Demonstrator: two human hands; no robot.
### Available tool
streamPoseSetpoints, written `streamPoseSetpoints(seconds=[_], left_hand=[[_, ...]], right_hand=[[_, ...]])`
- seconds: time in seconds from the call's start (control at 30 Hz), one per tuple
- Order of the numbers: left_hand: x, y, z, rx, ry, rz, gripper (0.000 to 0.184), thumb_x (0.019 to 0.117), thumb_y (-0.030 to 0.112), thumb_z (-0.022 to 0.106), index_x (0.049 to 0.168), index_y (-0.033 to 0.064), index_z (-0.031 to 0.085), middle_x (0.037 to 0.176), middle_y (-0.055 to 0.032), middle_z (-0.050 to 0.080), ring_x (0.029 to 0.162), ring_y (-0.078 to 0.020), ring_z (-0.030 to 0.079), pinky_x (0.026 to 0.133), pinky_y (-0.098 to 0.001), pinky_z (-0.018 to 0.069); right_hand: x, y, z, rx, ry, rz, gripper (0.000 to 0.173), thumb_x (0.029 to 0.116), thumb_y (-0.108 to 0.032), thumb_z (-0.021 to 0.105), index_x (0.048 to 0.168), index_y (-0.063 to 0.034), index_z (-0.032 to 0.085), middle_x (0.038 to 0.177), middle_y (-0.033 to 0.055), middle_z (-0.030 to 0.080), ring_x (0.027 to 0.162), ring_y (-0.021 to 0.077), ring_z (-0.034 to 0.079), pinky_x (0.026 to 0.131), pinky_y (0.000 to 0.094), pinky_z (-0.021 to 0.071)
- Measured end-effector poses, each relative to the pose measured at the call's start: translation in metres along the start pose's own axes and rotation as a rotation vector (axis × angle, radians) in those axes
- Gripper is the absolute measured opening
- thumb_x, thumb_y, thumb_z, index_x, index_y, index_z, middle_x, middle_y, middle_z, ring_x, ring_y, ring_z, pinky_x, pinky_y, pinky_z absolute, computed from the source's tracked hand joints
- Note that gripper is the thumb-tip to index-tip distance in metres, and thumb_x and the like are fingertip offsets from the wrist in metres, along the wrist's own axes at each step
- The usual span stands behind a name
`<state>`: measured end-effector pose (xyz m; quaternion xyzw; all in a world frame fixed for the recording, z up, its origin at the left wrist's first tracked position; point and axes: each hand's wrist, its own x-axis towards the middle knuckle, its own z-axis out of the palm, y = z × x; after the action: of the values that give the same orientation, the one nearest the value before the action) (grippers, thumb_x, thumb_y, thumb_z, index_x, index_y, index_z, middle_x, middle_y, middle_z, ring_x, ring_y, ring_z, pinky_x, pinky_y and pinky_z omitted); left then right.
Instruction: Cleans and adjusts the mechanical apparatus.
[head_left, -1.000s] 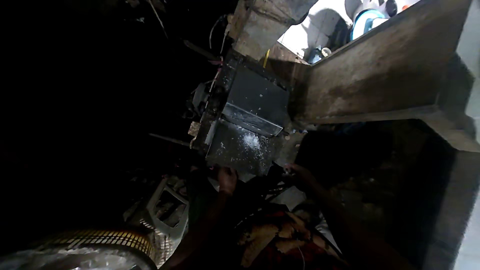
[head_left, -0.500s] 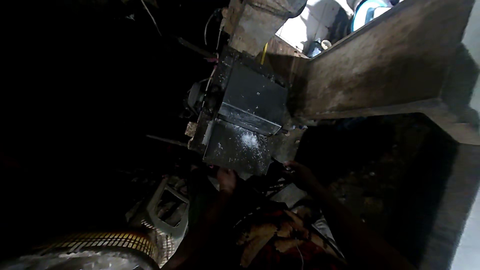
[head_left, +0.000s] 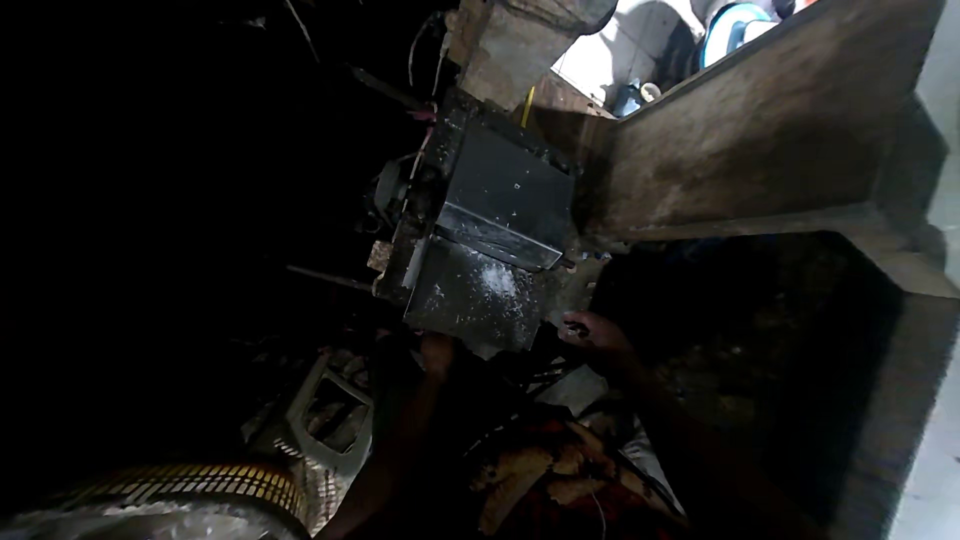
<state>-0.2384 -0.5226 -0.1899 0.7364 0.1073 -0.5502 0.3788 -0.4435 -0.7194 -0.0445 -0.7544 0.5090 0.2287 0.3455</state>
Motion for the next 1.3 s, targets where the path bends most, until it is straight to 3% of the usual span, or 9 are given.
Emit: streamPoseSetpoints(seconds=[0.1, 0.2, 0.33, 0.43, 0.6, 0.73, 1.0, 1.17, 1.3], left_hand=[[-0.013, 0.000, 0.009, -0.113, 0.023, 0.039, 0.027, 0.1057, 0.011, 0.051, 0.126, -0.0067, 0.055, 0.093, -0.0161, 0.068, 0.072, -0.0199, 0.070, 0.067, -0.0382, 0.0626], [-0.038, 0.025, -0.007, -0.004, -0.074, -0.008, 0.030, 0.1086, 0.018, 0.049, 0.125, -0.0054, 0.059, 0.099, -0.0128, 0.069, 0.081, -0.0151, 0.068, 0.076, -0.0342, 0.0591], [-0.043, 0.021, -0.046, 0.130, -0.009, 0.384, 0.045, 0.0955, 0.015, 0.067, 0.135, -0.0023, 0.055, 0.112, -0.0139, 0.070, 0.095, -0.0169, 0.071, 0.084, -0.0362, 0.0618], [-0.041, 0.025, -0.073, 0.227, 0.141, 0.629, 0.057, 0.0909, 0.016, 0.070, 0.140, -0.0056, 0.049, 0.118, -0.0175, 0.068, 0.103, -0.0187, 0.069, 0.092, -0.0376, 0.0591], [-0.044, 0.049, -0.086, 0.317, 0.209, 0.716, 0.043, 0.0934, 0.014, 0.068, 0.132, 0.0005, 0.055, 0.109, -0.0130, 0.069, 0.093, -0.0172, 0.070, 0.085, -0.0389, 0.0607], [-0.050, 0.057, -0.088, 0.450, 0.196, 0.718, 0.047, 0.0912, 0.015, 0.070, 0.134, 0.0038, 0.055, 0.111, -0.0131, 0.069, 0.092, -0.0204, 0.069, 0.083, -0.0424, 0.0603], [-0.058, 0.068, -0.097, 0.642, 0.157, 0.744, 0.058, 0.0899, 0.017, 0.074, 0.139, -0.0024, 0.051, 0.119, -0.0193, 0.068, 0.103, -0.0256, 0.070, 0.091, -0.0457, 0.0592], [-0.067, 0.085, -0.089, 0.723, 0.189, 0.669, 0.061, 0.0896, 0.022, 0.076, 0.140, -0.0022, 0.051, 0.120, -0.0210, 0.068, 0.107, -0.0277, 0.069, 0.095, -0.0490, 0.0570], [-0.071, 0.091, -0.083, 0.781, 0.215, 0.651, 0.066, 0.0881, 0.021, 0.078, 0.141, -0.0050, 0.049, 0.122, -0.0241, 0.067, 0.111, -0.0306, 0.069, 0.098, -0.0507, 0.0547]], right_hand=[[-0.007, -0.019, -0.001, -0.071, 0.208, -0.093, 0.041, 0.1001, -0.037, 0.060, 0.129, -0.0091, 0.069, 0.121, 0.0118, 0.071, 0.109, 0.0217, 0.070, 0.098, 0.0400, 0.0568], [-0.013, -0.051, -0.003, -0.129, 0.337, -0.243, 0.033, 0.1004, -0.030, 0.061, 0.122, -0.0081, 0.072, 0.113, 0.0131, 0.073, 0.102, 0.0257, 0.072, 0.092, 0.0439, 0.0594], [-0.004, -0.119, -0.005, -0.249, 0.072, -0.176, 0.041, 0.1032, -0.029, 0.060, 0.140, -0.0132, 0.061, 0.138, 0.0139, 0.062, 0.126, 0.0305, 0.061, 0.107, 0.0494, 0.0509], [0.017, -0.150, 0.008, -0.337, 0.046, -0.063, 0.050, 0.0977, -0.020, 0.066, 0.144, -0.0040, 0.054, 0.145, 0.0214, 0.055, 0.130, 0.0384, 0.057, 0.106, 0.0549, 0.0499], [0.048, -0.159, 0.027, -0.377, 0.061, 0.001, 0.057, 0.0935, -0.018, 0.069, 0.144, -0.0003, 0.052, 0.142, 0.0243, 0.055, 0.129, 0.0419, 0.056, 0.103, 0.0583, 0.0506], [0.054, -0.166, 0.036, -0.353, 0.074, -0.148, 0.053, 0.0983, -0.021, 0.066, 0.150, -0.0170, 0.053, 0.149, 0.0202, 0.050, 0.136, 0.0410, 0.050, 0.109, 0.0562, 0.0475], [0.062, -0.157, 0.036, -0.199, 0.058, -0.287, 0.024, 0.1001, -0.014, 0.061, 0.122, -0.0138, 0.072, 0.130, 0.0098, 0.066, 0.128, 0.0277, 0.059, 0.107, 0.0466, 0.0515], [0.022, -0.121, -0.002, 0.288, 0.234, -0.310, 0.018, 0.1006, -0.017, 0.064, 0.113, -0.0138, 0.076, 0.116, 0.0059, 0.071, 0.108, 0.0186, 0.068, 0.098, 0.0403, 0.0567], [0.005, -0.039, -0.026, 0.569, 0.475, -0.002, 0.020, 0.0997, -0.020, 0.065, 0.116, -0.0122, 0.076, 0.113, 0.0057, 0.074, 0.099, 0.0157, 0.071, 0.091, 0.0401, 0.0599]])
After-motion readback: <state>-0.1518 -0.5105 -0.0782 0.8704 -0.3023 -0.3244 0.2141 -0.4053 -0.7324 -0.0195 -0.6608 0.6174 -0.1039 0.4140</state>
